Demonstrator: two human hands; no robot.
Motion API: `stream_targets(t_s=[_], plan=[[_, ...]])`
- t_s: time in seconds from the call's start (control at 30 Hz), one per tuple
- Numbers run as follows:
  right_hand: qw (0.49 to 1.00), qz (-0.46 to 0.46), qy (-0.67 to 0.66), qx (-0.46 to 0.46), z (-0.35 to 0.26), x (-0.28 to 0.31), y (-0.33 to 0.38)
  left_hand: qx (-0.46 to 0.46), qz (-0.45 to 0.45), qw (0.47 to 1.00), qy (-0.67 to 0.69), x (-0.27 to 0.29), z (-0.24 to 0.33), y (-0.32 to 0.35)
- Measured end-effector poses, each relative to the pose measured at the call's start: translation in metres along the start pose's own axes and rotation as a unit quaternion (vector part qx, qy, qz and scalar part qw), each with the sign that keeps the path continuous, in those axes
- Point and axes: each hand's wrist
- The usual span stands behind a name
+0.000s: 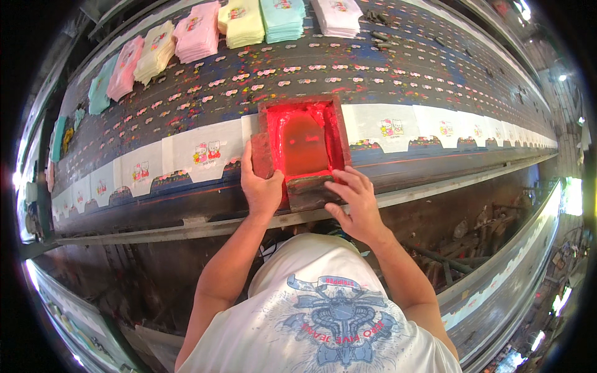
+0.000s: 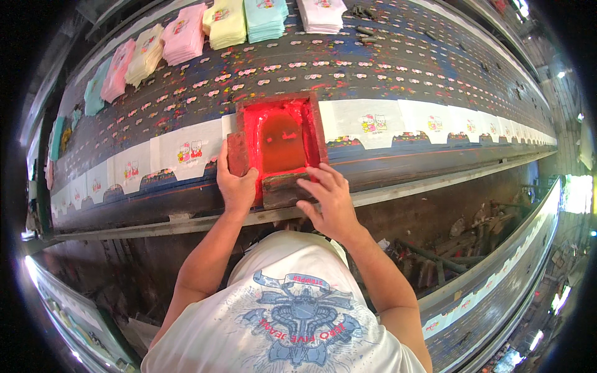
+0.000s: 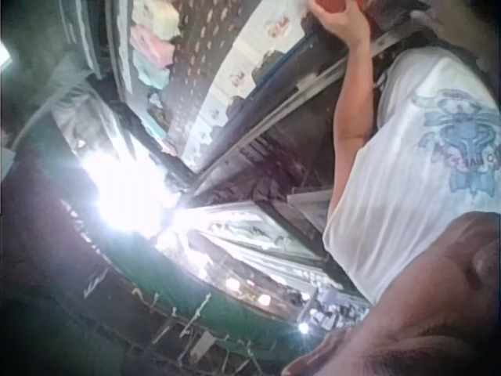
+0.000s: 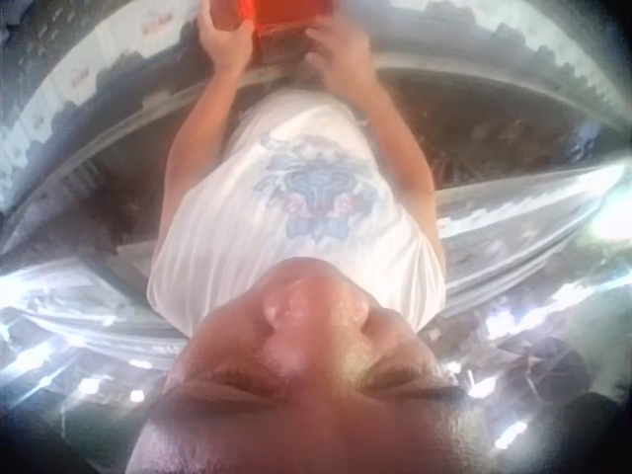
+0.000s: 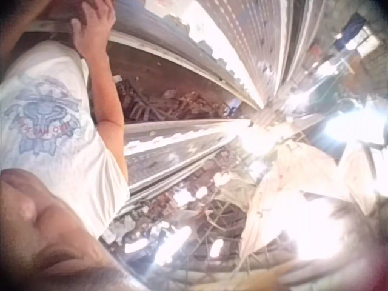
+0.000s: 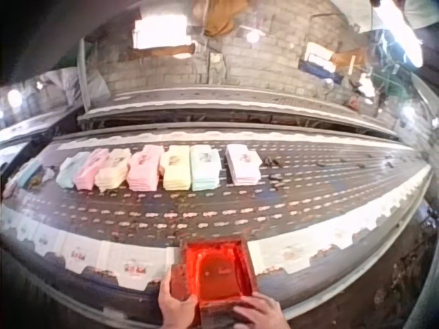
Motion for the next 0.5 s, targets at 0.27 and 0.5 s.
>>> stream_targets(t_s=[0.27, 0.5], plan=[[0.941, 0.079, -0.301, -0.131, 0.058, 0.019, 0.04, -0.072, 0.023, 0.997, -0.015, -0.033, 0.048, 0.016], [0.955, 0.109, -0.246, -0.125, 0.149, 0.086, 0.079, -0.052, 0.016, 0.998, 0.008, -0.155, 0.066, 0.045]])
Point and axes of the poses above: each hand's wrist, its own y-axis away from the middle knuckle, its own x-axis out of the back of the hand, z = x × y, and after that the axes turned 3 degrees about -y, right-handed
